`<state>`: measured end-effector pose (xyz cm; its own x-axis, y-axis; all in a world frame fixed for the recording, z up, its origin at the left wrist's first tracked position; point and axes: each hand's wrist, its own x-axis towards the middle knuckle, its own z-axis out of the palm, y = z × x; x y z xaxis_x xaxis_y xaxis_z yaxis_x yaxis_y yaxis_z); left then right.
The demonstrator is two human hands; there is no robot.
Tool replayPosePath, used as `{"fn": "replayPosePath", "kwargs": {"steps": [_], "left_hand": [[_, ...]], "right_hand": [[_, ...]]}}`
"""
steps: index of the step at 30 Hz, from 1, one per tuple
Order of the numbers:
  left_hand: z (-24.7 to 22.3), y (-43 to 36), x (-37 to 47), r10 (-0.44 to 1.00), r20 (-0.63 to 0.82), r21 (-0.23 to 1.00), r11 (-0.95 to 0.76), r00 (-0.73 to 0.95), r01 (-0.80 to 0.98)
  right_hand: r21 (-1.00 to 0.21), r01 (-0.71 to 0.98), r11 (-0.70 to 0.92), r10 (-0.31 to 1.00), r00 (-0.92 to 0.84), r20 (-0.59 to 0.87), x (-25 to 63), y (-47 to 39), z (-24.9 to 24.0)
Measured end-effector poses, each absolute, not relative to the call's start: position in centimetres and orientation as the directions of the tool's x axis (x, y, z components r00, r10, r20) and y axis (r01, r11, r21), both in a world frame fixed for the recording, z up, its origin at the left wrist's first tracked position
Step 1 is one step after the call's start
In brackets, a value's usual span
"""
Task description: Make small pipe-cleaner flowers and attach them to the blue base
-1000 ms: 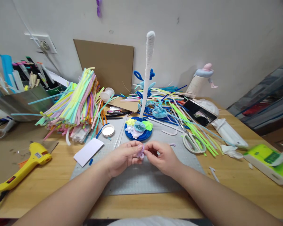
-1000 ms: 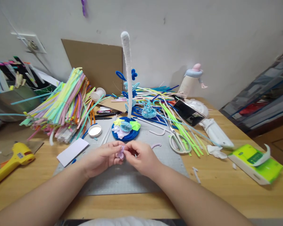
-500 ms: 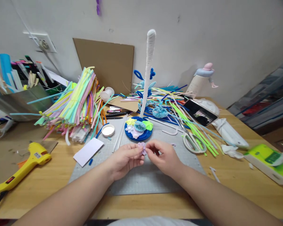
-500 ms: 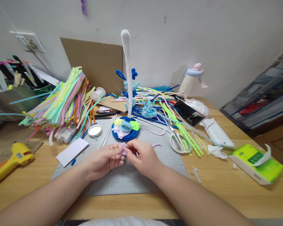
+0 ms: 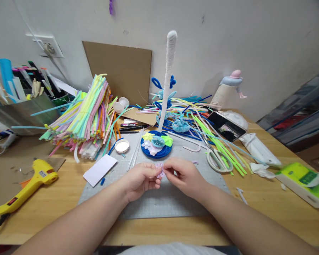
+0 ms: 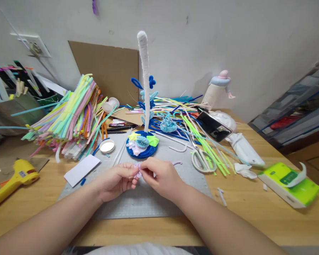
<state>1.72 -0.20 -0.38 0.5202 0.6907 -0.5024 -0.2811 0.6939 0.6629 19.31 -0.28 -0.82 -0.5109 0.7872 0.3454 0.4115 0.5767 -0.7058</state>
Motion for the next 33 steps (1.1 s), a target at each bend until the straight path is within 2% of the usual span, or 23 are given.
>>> {"fn": "replayPosePath", "kwargs": {"steps": [4,10,15,20,24,26,29,31,33], "left_hand": [[-0.5,-0.3,1.8,0.681,-0.497,0.640,0.706,0.538,-0.303],[-0.9,-0.3,1.8,0.678,-0.496,0.614,0.715,0.542,-0.333],[-1.0,-0.2,1.7,0.754,-0.476,0.722,0.629,0.454,-0.289],[-0.8,-0.2,1.8,0.751,-0.454,0.747,0.614,0.479,-0.256],[-1.0,-0.3,2.2,0.834,-0.361,0.809,0.502,0.417,-0.305],[-1.1,-0.4,2.4,0.876,-0.304,0.857,0.423,0.373,-0.294],[-1.0,-0.6,2.6,0.923,-0.237,0.931,0.304,0.303,-0.200],[-0.8,-0.8,2.6,0.949,-0.172,0.967,0.214,0.265,-0.141],[-0.6,-0.9,2.5,0.967,-0.083,0.993,0.102,0.243,-0.066]], "right_hand": [[-0.664,0.442,0.602,0.776,-0.518,0.359,19.2,-0.4,-1.0],[-0.721,0.434,0.540,0.823,-0.450,0.346,19.0,-0.4,-1.5],[-0.723,0.430,0.540,0.803,-0.519,0.292,19.1,-0.3,-1.1],[-0.650,0.515,0.560,0.803,-0.531,0.271,19.2,-0.3,-1.0],[-0.595,0.534,0.601,0.787,-0.525,0.323,19.1,-0.5,-0.8],[-0.626,0.519,0.583,0.800,-0.503,0.328,19.0,-0.7,-0.7],[-0.778,0.448,0.440,0.874,-0.412,0.258,18.6,-0.8,-0.6],[-0.901,0.348,0.258,0.930,-0.342,0.135,18.3,-0.7,-0.6],[-0.973,0.227,0.051,0.942,-0.335,-0.029,18.1,-0.6,-0.5]]}}
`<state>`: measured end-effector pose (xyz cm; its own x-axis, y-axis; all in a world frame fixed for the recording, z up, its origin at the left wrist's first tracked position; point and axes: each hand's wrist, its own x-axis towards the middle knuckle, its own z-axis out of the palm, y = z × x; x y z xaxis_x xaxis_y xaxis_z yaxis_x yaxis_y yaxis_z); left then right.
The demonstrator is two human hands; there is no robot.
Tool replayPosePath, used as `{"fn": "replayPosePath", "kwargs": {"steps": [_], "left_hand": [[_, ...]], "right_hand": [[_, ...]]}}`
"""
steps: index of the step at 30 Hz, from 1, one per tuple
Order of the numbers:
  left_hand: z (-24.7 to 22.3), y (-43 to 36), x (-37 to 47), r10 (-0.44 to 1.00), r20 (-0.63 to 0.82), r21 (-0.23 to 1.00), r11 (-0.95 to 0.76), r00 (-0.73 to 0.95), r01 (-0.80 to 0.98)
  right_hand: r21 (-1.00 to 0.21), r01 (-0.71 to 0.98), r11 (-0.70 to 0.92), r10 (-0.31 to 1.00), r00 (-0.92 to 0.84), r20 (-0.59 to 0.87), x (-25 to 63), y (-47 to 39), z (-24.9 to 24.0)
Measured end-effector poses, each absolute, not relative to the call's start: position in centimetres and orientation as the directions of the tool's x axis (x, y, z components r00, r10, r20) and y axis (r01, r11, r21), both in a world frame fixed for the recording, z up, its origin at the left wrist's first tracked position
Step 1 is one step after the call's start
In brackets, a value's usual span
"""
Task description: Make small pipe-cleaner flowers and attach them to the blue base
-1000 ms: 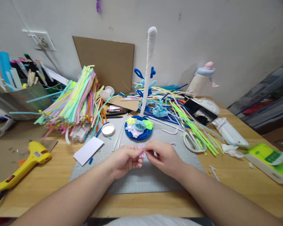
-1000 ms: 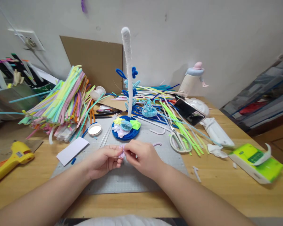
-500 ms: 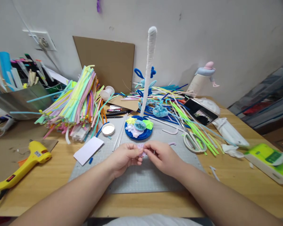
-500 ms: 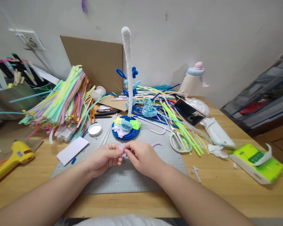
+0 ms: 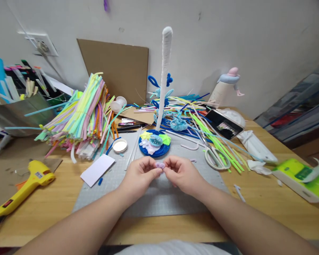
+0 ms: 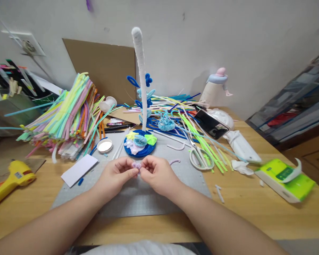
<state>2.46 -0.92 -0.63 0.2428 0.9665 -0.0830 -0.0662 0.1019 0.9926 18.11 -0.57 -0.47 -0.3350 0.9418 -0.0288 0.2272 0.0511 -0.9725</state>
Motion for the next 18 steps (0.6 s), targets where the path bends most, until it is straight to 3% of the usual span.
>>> {"fn": "replayPosePath", "kwargs": {"steps": [5,7,9,12,14,18], "left_hand": [[-0.1,-1.1,1.8,0.943,0.103,0.973,-0.161,0.317,0.163],[0.0,-1.0,1.8,0.942,0.087,0.977,-0.145,0.324,0.158],[-0.2,-0.8,2.0,0.957,-0.006,0.997,-0.018,0.288,0.080],[-0.6,-0.4,2.3,0.940,-0.189,0.965,0.231,0.285,-0.121],[-0.7,-0.2,2.3,0.910,-0.261,0.911,0.342,0.321,-0.230],[-0.4,-0.2,2.1,0.842,-0.357,0.815,0.492,0.404,-0.305]], "right_hand": [[-0.955,0.024,-0.294,0.834,-0.482,-0.269,18.3,-0.1,-0.4],[-0.925,-0.042,-0.377,0.791,-0.534,-0.298,18.5,0.1,-0.5],[-0.916,-0.067,-0.396,0.782,-0.547,-0.298,18.6,0.3,-0.5],[-0.965,-0.032,-0.259,0.856,-0.470,-0.214,18.7,0.4,-0.5],[-0.997,0.057,-0.044,0.912,-0.406,-0.063,18.8,0.3,-0.6],[-0.865,0.299,0.403,0.861,-0.444,0.248,19.3,0.1,-0.6]]}}
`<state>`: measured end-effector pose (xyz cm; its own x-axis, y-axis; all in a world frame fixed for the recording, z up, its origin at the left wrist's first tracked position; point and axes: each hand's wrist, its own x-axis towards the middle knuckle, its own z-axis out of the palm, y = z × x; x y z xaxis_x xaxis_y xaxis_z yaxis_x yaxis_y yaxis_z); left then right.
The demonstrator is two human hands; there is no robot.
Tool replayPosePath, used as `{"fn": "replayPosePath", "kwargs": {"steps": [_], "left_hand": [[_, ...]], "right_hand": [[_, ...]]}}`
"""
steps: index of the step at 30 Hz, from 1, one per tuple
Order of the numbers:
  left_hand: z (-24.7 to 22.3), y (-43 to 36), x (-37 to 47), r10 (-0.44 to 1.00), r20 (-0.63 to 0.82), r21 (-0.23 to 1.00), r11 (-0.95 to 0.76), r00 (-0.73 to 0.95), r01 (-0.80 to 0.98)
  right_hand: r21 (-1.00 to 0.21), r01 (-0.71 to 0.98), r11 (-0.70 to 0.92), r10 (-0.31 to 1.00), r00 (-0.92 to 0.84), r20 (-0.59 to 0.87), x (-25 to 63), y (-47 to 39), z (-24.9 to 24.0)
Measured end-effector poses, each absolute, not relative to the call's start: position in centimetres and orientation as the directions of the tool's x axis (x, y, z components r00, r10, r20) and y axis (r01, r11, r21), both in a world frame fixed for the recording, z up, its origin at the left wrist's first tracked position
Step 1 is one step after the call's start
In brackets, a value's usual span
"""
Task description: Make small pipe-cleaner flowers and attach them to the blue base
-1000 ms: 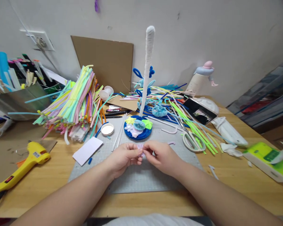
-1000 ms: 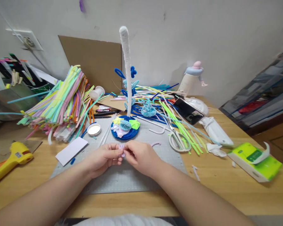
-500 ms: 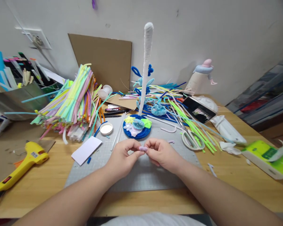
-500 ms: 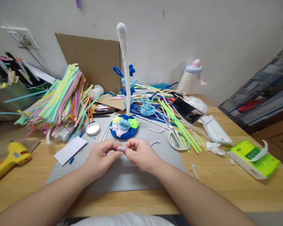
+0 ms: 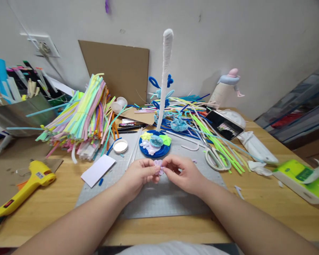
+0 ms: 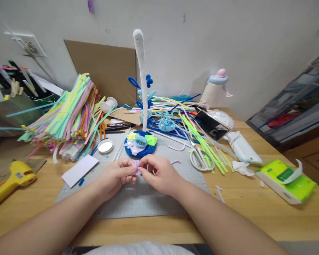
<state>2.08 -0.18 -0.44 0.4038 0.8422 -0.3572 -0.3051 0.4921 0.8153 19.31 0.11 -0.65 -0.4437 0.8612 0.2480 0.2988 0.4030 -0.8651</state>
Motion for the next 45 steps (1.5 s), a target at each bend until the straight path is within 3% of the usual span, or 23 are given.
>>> {"fn": "replayPosePath", "kwargs": {"steps": [6,9,16,19,21,24,26,31,35,39,45], "left_hand": [[-0.2,-0.1,1.8,0.750,-0.429,0.765,0.598,0.503,-0.239],[-0.8,0.0,1.8,0.787,-0.377,0.829,0.522,0.488,-0.202],[-1.5,-0.1,1.9,0.931,-0.099,0.995,0.094,0.353,0.029],[-1.2,-0.3,1.9,0.946,0.062,0.979,-0.119,0.318,0.163],[-1.0,-0.4,2.0,0.945,0.105,0.978,-0.155,0.310,0.142],[-1.0,-0.3,2.3,0.952,0.055,0.998,-0.049,0.300,-0.030],[-1.0,-0.2,2.4,0.947,-0.012,0.993,0.050,0.321,-0.110],[-1.0,0.1,2.2,0.906,-0.152,0.981,0.186,0.394,-0.050],[-1.6,0.2,2.0,0.888,-0.211,0.970,0.241,0.409,-0.022],[-1.9,0.1,2.1,0.840,-0.281,0.909,0.388,0.465,-0.153],[-1.0,0.1,1.8,0.763,-0.338,0.782,0.554,0.552,-0.286]], "right_hand": [[-0.666,0.399,0.630,0.735,-0.582,0.346,19.9,0.2,-0.7],[-0.691,0.392,0.607,0.753,-0.561,0.344,19.7,0.1,-1.0],[-0.971,0.201,0.132,0.926,-0.375,0.048,18.5,-0.1,-1.7],[-0.992,0.062,-0.109,0.910,-0.396,-0.124,18.1,-0.1,-1.4],[-0.972,-0.036,-0.231,0.881,-0.431,-0.193,18.0,0.0,-1.1],[-0.933,-0.161,-0.321,0.861,-0.460,-0.216,18.0,0.1,-1.0],[-0.935,-0.150,-0.322,0.858,-0.463,-0.221,18.1,0.2,-1.1],[-0.981,0.164,-0.102,0.906,-0.393,-0.160,18.4,0.2,-1.5],[-0.970,0.240,-0.047,0.914,-0.381,-0.138,18.3,0.1,-1.6],[-0.983,0.166,-0.078,0.909,-0.394,-0.139,18.2,0.2,-1.6],[-0.959,-0.029,-0.282,0.855,-0.461,-0.238,18.5,0.4,-1.5]]}}
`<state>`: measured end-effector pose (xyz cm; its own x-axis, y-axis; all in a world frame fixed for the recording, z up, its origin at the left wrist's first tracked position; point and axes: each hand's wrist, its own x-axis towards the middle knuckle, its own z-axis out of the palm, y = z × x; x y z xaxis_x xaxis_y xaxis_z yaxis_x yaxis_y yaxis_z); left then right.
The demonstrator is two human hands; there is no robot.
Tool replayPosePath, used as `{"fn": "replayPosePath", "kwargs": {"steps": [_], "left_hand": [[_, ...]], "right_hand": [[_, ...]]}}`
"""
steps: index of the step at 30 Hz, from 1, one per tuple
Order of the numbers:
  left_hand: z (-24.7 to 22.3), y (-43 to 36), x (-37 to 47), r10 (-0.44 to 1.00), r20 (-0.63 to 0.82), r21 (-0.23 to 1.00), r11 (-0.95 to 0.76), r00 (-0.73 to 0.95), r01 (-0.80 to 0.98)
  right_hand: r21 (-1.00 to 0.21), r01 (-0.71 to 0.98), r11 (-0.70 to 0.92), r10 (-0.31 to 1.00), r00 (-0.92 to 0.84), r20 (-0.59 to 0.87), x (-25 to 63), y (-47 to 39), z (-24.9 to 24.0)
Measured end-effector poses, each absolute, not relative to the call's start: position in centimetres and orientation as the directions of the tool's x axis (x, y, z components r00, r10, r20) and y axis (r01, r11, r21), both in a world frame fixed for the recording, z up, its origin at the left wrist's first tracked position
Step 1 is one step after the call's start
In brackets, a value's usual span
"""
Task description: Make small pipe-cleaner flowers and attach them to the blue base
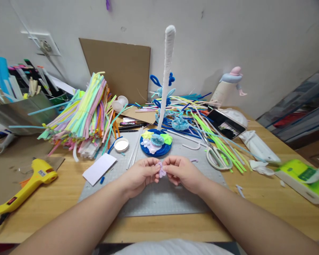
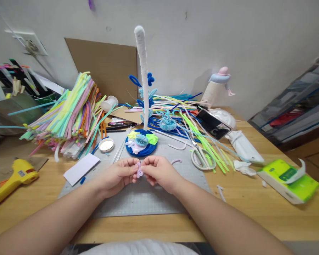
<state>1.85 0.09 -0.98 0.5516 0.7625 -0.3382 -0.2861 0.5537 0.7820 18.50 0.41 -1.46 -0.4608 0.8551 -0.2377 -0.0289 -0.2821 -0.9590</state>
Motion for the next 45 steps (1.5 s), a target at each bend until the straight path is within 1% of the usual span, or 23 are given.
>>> {"fn": "replayPosePath", "kwargs": {"steps": [2,4,9,15,17,20,22,24,26,28,30,31,32,34,36,38,41,45], "left_hand": [[-0.8,0.1,1.8,0.735,-0.341,0.761,0.582,0.586,-0.286],[-0.9,0.1,1.8,0.736,-0.344,0.773,0.575,0.583,-0.269],[-1.6,0.2,2.0,0.832,-0.310,0.878,0.436,0.459,-0.197],[-1.6,0.1,2.0,0.833,-0.252,0.898,0.390,0.493,-0.201],[-1.4,0.0,2.1,0.822,-0.251,0.879,0.415,0.511,-0.236],[-1.2,-0.1,2.4,0.788,-0.281,0.805,0.504,0.548,-0.313],[-1.1,-0.2,2.6,0.799,-0.277,0.805,0.496,0.534,-0.325],[-1.0,-0.3,2.7,0.841,-0.239,0.869,0.408,0.485,-0.280],[-0.8,-0.4,2.6,0.884,-0.173,0.942,0.277,0.433,-0.189],[-0.6,-0.6,2.5,0.914,-0.084,0.992,0.115,0.397,-0.056],[-0.4,-0.6,2.4,0.926,-0.009,0.998,-0.017,0.377,0.067],[-0.4,-0.6,2.4,0.929,0.003,0.995,-0.041,0.370,0.096],[-0.5,-0.5,2.4,0.931,-0.005,0.995,-0.031,0.364,0.093],[-0.6,-0.3,2.4,0.934,-0.051,0.999,0.052,0.354,0.008],[-0.8,-0.2,2.4,0.934,-0.086,0.988,0.125,0.346,-0.091],[-0.9,-0.1,2.5,0.934,-0.106,0.976,0.163,0.340,-0.144],[-0.8,-0.1,2.6,0.928,-0.162,0.961,0.225,0.334,-0.159],[-0.6,-0.2,2.7,0.930,-0.201,0.964,0.244,0.307,-0.108]], "right_hand": [[-0.944,-0.064,-0.325,0.835,-0.489,-0.254,18.6,0.4,-1.5],[-0.948,-0.040,-0.316,0.830,-0.496,-0.256,18.6,0.5,-1.5],[-0.983,0.104,-0.153,0.863,-0.470,-0.184,18.7,0.5,-1.7],[-0.981,0.196,0.012,0.899,-0.432,-0.076,18.5,0.1,-2.0],[-0.983,0.170,0.061,0.909,-0.416,-0.016,18.3,-0.2,-1.9],[-0.992,0.089,0.090,0.928,-0.368,0.051,17.9,-0.5,-1.5],[-0.997,0.068,0.047,0.944,-0.330,0.022,17.8,-0.6,-1.1],[-0.996,0.066,-0.052,0.946,-0.316,-0.070,17.7,-0.6,-0.7],[-0.986,0.055,-0.158,0.926,-0.337,-0.167,17.7,-0.5,-0.5],[-0.966,0.005,-0.257,0.893,-0.382,-0.239,17.7,-0.4,-0.6],[-0.938,-0.055,-0.341,0.857,-0.427,-0.287,17.9,-0.3,-0.9],[-0.924,-0.080,-0.375,0.841,-0.449,-0.302,17.9,-0.2,-1.0],[-0.912,-0.099,-0.398,0.829,-0.465,-0.312,18.0,-0.1,-1.1],[-0.900,-0.122,-0.417,0.818,-0.482,-0.314,18.2,0.2,-1.1],[-0.911,-0.128,-0.391,0.833,-0.469,-0.292,18.4,0.4,-1.0],[-0.936,-0.108,-0.334,0.860,-0.442,-0.256,18.5,0.5,-0.8],[-0.964,-0.060,-0.260,0.883,-0.420,-0.212,18.4,0.5,-0.7],[-0.987,0.029,-0.158,0.912,-0.379,-0.158,18.0,0.4,-1.2]]}}
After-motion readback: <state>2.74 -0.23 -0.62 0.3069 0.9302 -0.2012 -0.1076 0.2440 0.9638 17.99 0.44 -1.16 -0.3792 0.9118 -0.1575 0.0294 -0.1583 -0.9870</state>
